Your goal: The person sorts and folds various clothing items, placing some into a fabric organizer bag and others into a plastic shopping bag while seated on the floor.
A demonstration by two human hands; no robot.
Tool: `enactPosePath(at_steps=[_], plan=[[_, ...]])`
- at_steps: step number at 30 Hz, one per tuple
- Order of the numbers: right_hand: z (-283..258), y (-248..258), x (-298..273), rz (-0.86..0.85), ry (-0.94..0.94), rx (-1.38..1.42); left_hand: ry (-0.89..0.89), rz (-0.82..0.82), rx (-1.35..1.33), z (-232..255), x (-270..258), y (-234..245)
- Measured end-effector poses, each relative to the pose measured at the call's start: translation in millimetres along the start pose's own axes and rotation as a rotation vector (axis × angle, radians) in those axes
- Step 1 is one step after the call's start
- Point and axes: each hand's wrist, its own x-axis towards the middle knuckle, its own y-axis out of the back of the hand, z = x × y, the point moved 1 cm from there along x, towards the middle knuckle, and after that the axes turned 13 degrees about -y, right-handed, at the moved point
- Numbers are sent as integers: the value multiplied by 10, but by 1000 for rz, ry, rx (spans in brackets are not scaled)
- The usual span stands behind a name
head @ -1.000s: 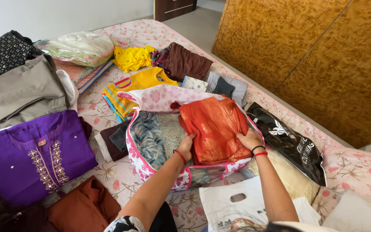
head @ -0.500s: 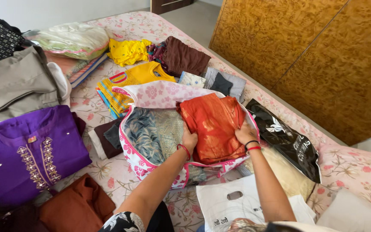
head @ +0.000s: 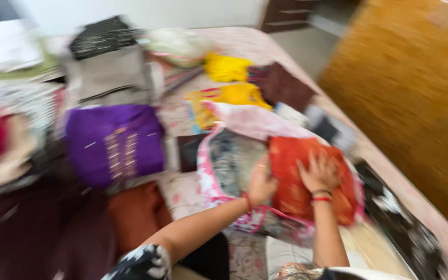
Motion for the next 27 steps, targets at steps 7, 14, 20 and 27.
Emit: enactPosePath(at_steps=[7,14,20,27], plan=[[-1952,-128,491,-132,224,260,-89,26,13,1137,-179,1976],[-1422,68,67,-90,169,506,139,226,240,1924,-1687,3905],[-2753,949,-1470,-94,810,978,378,465,476,2265,-2902,4816],[-4062,1928,-3712,-547,1275,847,524,1058,152,1838,-3922,5279]])
